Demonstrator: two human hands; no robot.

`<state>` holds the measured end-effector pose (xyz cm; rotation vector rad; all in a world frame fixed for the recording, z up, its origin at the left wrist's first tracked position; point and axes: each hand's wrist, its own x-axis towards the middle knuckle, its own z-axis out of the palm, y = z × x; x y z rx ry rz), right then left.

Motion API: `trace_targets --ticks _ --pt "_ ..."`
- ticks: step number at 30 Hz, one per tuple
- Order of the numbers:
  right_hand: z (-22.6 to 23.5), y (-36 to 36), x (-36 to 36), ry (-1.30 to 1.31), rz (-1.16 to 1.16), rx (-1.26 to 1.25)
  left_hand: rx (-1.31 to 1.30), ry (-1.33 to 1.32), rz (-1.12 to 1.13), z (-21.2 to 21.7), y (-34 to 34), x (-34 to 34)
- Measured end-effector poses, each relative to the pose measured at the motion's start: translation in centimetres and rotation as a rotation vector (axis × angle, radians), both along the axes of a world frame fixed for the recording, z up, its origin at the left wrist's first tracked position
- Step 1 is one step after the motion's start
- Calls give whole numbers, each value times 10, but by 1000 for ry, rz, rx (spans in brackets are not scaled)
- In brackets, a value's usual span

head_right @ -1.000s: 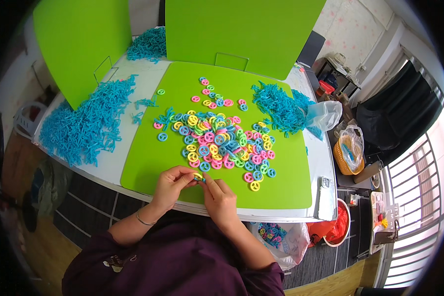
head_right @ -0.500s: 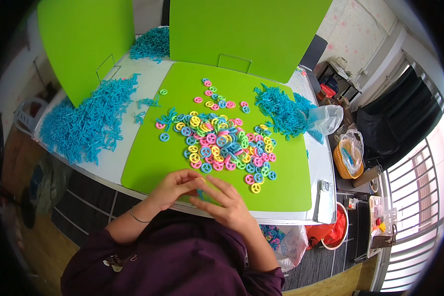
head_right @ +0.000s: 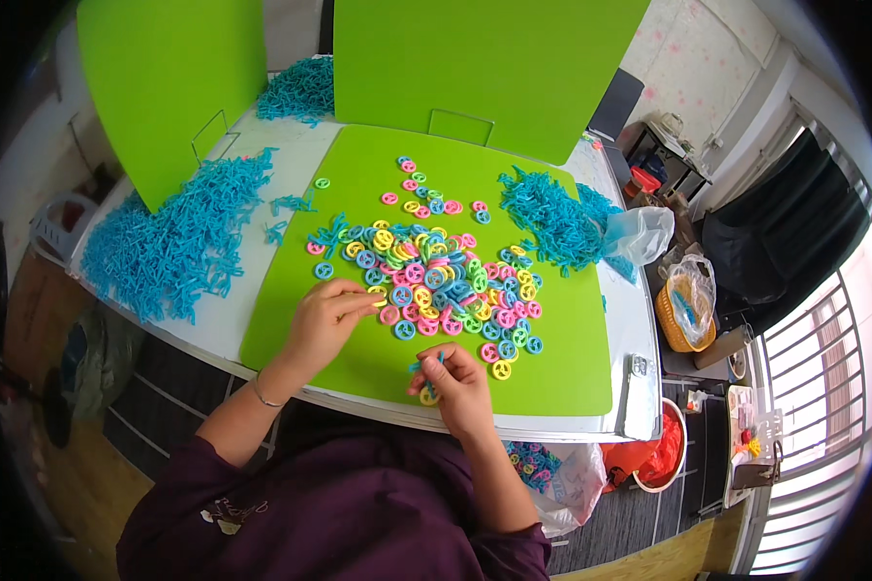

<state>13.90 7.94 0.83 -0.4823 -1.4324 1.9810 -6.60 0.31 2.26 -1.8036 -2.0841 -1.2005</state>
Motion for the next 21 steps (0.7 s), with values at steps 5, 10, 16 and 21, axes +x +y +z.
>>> trace_targets --ticks 5,10,16,21 --pt "8 -2 -13 93 26 -447 143 -403 -299 0 -22 34" --pt "0 -9 -17 4 116 -468 219 -487 -290 -19 -28 48" --pt "-5 -7 -16 80 71 -630 194 -573 -259 -18 -25 49" --pt "-4 -8 -16 110 97 -696 196 -492 -228 -16 -27 50"
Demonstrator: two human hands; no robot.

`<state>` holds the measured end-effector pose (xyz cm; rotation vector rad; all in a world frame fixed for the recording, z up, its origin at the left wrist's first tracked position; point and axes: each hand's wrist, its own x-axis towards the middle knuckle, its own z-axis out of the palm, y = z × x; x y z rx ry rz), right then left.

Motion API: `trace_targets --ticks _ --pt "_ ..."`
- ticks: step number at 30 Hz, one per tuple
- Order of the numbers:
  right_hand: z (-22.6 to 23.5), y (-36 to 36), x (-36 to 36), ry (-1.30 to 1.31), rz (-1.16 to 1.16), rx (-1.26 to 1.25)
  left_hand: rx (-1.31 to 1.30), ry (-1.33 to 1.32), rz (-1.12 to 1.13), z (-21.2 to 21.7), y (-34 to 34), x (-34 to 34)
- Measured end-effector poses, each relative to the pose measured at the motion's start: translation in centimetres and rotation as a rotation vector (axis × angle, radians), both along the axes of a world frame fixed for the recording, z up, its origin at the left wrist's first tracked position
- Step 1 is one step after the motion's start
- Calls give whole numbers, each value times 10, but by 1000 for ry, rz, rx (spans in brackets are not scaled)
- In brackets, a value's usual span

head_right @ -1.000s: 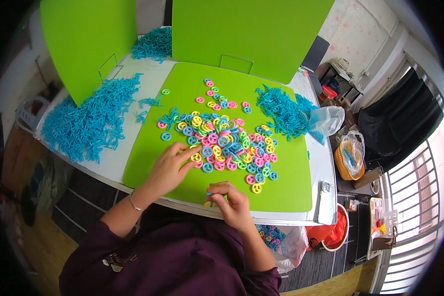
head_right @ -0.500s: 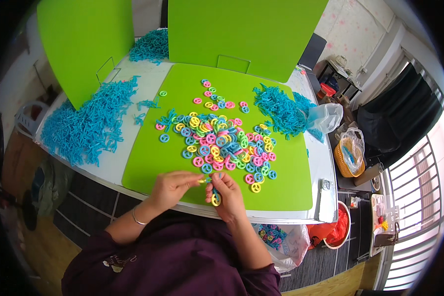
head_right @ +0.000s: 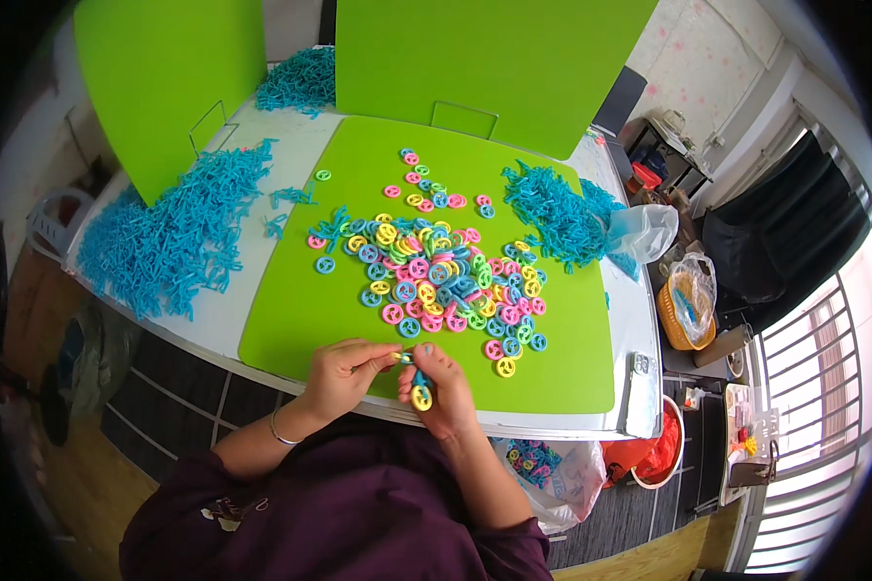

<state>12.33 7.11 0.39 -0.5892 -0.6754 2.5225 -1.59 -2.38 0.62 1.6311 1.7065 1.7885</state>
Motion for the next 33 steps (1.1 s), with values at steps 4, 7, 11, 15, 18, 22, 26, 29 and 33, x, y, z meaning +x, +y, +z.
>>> trace_targets --ticks 4,7,11,15,18,22,26,29,33 --pt "1 -6 -7 -37 -27 213 31 24 26 -2 1 0" --pt "0 -16 -13 -42 -154 326 78 85 54 -7 1 -1" --pt "-1 -21 -15 -131 -254 470 93 202 108 -6 -3 0" --pt "0 -9 -9 -98 -167 298 131 327 94 1 -3 3" --pt "-3 -4 -10 -68 -103 227 169 367 90 0 0 4" --pt "-4 -5 -11 -51 -103 245 -13 -175 -7 -1 7 3" --pt "-4 -4 -12 -29 -110 213 -5 -168 22 2 7 5" --pt "-5 -3 -11 -47 -114 219 -37 -2 82 2 5 6" --pt "-2 -6 -11 -12 -84 259 -133 -54 49 3 5 4"
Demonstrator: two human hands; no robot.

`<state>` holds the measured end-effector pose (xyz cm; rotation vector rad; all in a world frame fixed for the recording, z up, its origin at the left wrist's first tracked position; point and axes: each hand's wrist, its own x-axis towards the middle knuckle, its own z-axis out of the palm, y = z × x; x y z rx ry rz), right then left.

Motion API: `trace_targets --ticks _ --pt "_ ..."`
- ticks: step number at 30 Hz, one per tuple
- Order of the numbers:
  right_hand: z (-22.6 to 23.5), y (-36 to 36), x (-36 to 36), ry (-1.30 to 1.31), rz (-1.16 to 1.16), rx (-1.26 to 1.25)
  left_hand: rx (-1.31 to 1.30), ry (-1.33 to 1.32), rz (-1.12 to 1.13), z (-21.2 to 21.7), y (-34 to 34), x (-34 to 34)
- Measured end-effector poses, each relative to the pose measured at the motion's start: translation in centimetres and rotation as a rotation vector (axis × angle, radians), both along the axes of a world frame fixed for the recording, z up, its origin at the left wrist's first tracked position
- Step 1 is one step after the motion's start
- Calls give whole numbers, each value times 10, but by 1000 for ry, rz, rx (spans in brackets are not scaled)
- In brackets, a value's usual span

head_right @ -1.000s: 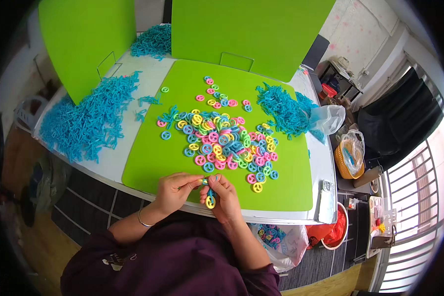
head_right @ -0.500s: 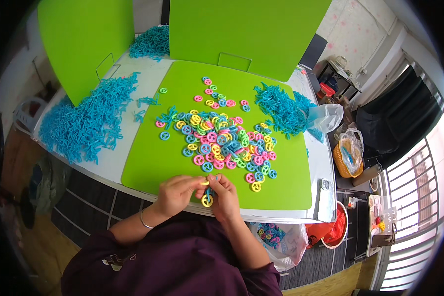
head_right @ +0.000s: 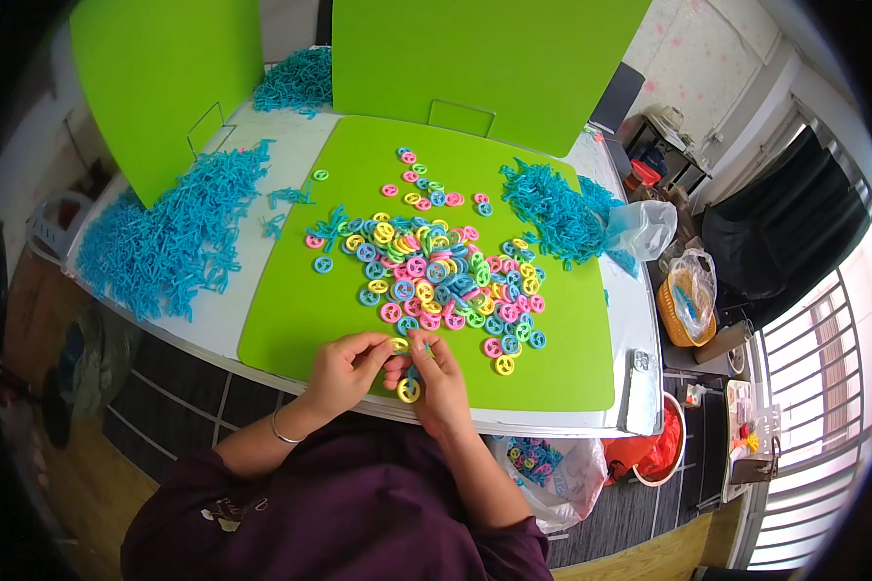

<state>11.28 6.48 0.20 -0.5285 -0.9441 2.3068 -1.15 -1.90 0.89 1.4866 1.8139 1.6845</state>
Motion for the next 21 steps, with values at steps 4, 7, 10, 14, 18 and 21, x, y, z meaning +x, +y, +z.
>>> trace_targets --ticks 4,7,10,14,18,21 --pt "22 -15 2 -282 -166 452 -30 -390 -102 -8 -1 -7" --pt "17 -7 7 -514 -326 1166 -30 -499 -117 -14 -2 -9" --pt "12 -4 6 -550 -429 1511 -31 -491 -125 -15 -2 -8" --pt "19 -2 8 -600 -369 1401 -34 -488 -130 -14 -2 -8" --pt "20 4 10 -719 -261 1588 -48 -437 -112 -14 -3 -8" --pt "18 10 8 -579 -406 1636 -70 -429 -121 -11 -3 -7"
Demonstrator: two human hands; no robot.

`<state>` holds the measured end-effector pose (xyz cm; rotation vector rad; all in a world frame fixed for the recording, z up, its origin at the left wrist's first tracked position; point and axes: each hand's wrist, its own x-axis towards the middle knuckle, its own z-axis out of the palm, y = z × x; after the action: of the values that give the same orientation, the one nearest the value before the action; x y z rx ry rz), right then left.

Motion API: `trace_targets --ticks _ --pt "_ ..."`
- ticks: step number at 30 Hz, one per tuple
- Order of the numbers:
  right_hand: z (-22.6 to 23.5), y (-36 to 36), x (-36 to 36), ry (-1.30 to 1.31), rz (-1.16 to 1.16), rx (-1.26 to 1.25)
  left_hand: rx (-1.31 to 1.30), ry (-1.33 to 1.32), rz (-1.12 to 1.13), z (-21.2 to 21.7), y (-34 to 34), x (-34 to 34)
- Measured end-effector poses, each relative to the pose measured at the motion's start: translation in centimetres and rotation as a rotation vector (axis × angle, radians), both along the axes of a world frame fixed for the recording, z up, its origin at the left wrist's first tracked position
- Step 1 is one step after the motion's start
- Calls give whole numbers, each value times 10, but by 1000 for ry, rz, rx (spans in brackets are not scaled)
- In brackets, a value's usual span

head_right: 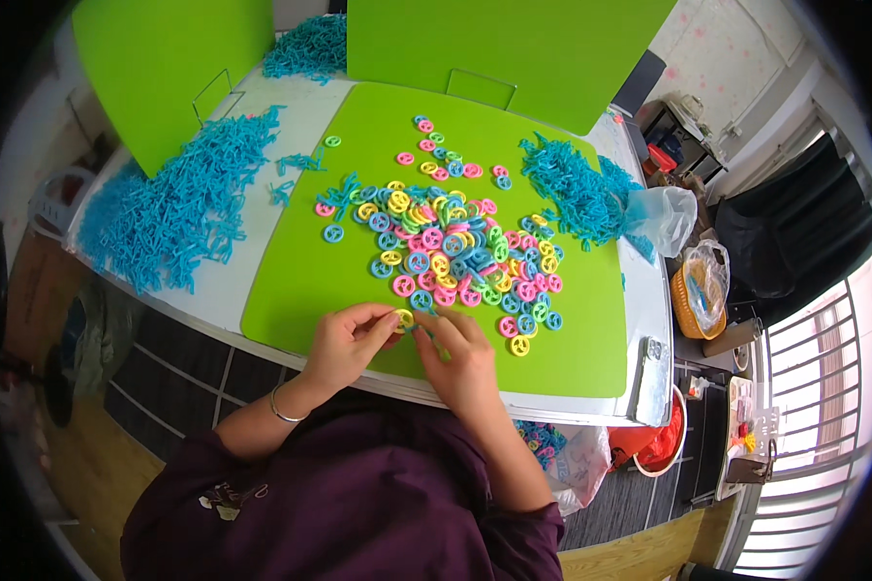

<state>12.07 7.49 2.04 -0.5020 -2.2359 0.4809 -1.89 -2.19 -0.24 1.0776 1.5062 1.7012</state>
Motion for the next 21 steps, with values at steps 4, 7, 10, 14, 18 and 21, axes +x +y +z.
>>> trace_targets --ticks 4,7,10,14,18,21 --pt "9 3 2 -21 134 -444 21 -112 6 5 1 -1" --pt "13 4 3 -63 151 -305 -6 -114 0 2 0 -3" --pt "11 10 1 -47 208 -128 -51 -81 -42 4 -1 -4" --pt "11 11 0 -83 202 -221 -55 -112 -104 -1 0 -8" --pt "7 5 -2 -15 146 -346 -58 -183 -93 3 1 -8" --pt "4 3 -3 20 110 -357 -9 -285 -133 4 2 -12"
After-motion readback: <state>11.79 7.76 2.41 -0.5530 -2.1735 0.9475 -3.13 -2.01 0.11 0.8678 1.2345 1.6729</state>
